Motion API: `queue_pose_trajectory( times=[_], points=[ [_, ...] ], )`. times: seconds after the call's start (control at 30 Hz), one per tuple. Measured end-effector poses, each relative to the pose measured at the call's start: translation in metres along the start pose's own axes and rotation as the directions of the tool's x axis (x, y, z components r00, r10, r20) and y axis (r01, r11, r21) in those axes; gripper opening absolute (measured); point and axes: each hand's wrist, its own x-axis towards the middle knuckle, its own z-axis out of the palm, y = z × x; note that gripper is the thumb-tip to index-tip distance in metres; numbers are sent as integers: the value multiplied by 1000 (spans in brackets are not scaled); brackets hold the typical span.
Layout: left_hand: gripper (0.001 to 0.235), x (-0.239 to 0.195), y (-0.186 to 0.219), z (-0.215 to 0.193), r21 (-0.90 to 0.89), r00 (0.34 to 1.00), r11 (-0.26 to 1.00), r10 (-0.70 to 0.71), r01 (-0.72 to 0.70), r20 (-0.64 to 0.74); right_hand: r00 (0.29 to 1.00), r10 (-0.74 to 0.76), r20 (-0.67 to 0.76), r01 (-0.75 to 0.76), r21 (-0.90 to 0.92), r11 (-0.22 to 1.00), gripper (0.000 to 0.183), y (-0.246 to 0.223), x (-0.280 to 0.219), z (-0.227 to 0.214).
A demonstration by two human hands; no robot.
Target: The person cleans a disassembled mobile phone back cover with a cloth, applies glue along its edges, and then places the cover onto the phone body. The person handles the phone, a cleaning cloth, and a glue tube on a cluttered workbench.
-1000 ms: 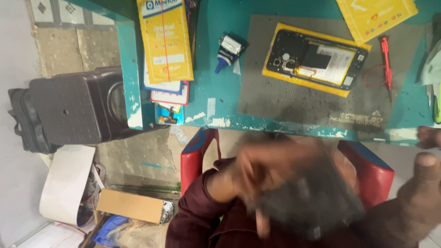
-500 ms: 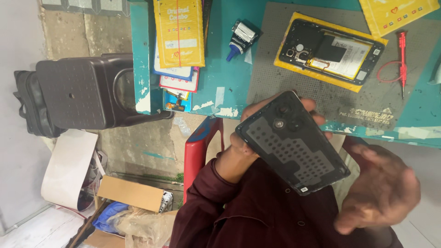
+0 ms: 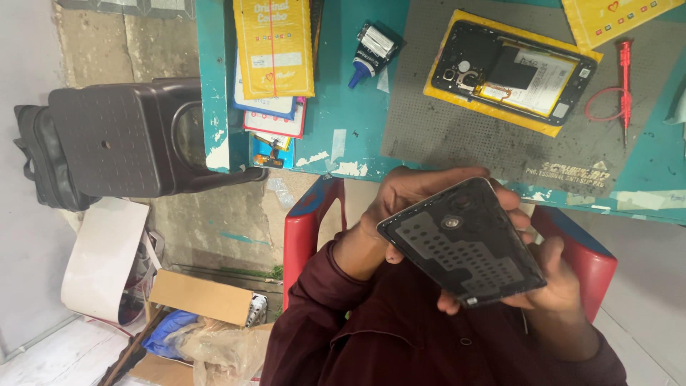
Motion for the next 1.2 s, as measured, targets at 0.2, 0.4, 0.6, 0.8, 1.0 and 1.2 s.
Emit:
queue_pose_trajectory(
  times=[0.2, 0.4, 0.6, 0.8, 1.0, 1.2],
  points=[
    [93, 0, 2, -8, 66, 999, 998, 1, -4, 33, 975, 174, 141, -186, 83, 979, 88, -3, 14, 10],
    [96, 10, 6, -13, 99, 996, 993, -70, 64, 60, 952, 217, 217, -230, 33, 973, 90, -12, 8, -20],
    [96, 30, 18, -10, 239, 980, 971, -31, -17, 199, 994, -40, -97, 37, -37, 999, 111, -17, 0, -2],
    [60, 19, 67, -12, 711, 954, 694, 276, -115, -115, 745, -654, -134, -7, -981, 193, 77, -87, 21, 54],
    [34, 21, 92, -17, 935, 875, -319, 483, 154, 21, 926, -373, 58, -270, -587, -763, 51, -141, 76, 34],
    [54, 52, 110, -20, 687, 968, -725, 199, 40, 154, 966, -257, -12, -225, -524, -821, 46, -142, 106, 32]
  ],
)
